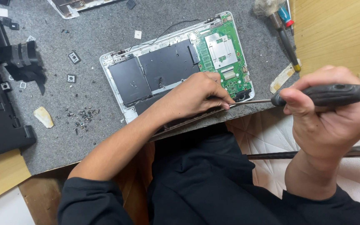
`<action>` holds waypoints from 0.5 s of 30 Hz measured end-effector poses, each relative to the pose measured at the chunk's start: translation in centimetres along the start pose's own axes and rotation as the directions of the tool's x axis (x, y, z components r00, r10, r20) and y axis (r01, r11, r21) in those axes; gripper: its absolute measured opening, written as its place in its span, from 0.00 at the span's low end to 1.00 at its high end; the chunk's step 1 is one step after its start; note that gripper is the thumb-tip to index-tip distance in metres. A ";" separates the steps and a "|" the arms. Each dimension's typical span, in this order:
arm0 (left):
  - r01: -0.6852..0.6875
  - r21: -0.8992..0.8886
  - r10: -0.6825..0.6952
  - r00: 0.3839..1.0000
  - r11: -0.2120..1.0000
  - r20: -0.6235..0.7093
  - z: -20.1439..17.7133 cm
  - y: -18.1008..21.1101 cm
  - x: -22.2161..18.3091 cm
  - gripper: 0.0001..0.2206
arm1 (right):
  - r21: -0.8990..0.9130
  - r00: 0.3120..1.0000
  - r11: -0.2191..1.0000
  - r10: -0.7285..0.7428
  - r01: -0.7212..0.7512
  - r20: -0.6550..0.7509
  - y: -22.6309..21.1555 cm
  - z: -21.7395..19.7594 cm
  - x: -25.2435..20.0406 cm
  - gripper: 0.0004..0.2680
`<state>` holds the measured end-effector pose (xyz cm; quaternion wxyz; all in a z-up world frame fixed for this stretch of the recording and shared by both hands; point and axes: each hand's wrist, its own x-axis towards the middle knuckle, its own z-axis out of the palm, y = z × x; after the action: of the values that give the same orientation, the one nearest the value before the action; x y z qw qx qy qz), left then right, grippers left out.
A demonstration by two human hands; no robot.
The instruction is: The person is disassembling a white laptop by removing the back panel screws, prying the case open, and then unscrewing internal components to remove the motherboard.
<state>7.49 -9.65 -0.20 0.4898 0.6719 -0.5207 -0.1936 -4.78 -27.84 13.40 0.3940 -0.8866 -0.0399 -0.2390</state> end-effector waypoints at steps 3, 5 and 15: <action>-0.022 -0.020 0.022 1.000 1.000 -0.019 0.1 -0.1 -0.1 0.05 | -0.002 1.000 1.000 -0.023 0.023 0.000 -0.1 0.0 0.0 0.10; -0.016 -0.003 0.016 1.000 1.000 -0.020 0.1 0.0 0.0 0.06 | -0.026 1.000 1.000 -0.001 0.001 0.005 -0.1 0.0 -0.1 0.11; -0.158 0.017 0.158 0.987 0.987 0.038 -0.3 1.0 0.2 0.14 | -0.054 0.915 0.994 -0.063 0.092 0.400 -3.3 -2.6 3.8 0.07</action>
<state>7.28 -9.67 0.86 0.4872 0.6297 -0.5832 -0.1613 -3.29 -27.88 18.82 0.3358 -0.9280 -0.1453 -0.0708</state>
